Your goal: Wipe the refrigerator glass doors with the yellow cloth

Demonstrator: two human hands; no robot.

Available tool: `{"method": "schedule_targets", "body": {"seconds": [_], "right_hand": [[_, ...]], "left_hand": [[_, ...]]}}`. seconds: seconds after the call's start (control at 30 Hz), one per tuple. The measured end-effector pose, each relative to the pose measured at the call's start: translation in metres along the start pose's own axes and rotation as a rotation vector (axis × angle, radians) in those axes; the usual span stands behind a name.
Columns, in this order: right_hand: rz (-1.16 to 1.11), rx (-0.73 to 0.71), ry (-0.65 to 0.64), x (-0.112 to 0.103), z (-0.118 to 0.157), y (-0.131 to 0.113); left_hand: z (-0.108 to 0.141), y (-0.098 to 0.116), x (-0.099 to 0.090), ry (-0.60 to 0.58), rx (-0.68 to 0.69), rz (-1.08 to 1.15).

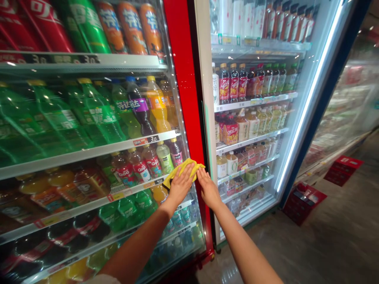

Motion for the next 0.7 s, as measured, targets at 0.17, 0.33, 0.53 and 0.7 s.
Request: {"method": "schedule_targets", "body": {"seconds": [0.17, 0.33, 0.53, 0.7], "right_hand": [[0.039, -0.035, 0.055, -0.013, -0.032, 0.0], [0.08, -0.097, 0.114, -0.041, -0.075, -0.001], [0.149, -0.117, 0.128, -0.076, -0.125, -0.008], [0.167, -0.149, 0.167, -0.099, -0.161, -0.01]], "left_hand": [[-0.03, -0.011, -0.023, 0.015, -0.054, 0.008], [-0.068, -0.025, -0.055, 0.04, -0.103, 0.093], [-0.108, -0.044, -0.094, 0.098, -0.108, 0.046], [-0.137, -0.06, -0.118, 0.116, -0.093, 0.02]]}}
Point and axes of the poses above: each hand's wrist, its own z-axis away from the middle knuckle, its own x-axis out of the palm, y = z × x, the point moved 1 cm from there along -z, towards the middle knuckle, and after that the axes turned 2 degrees about -x, right-handed, at the moved point
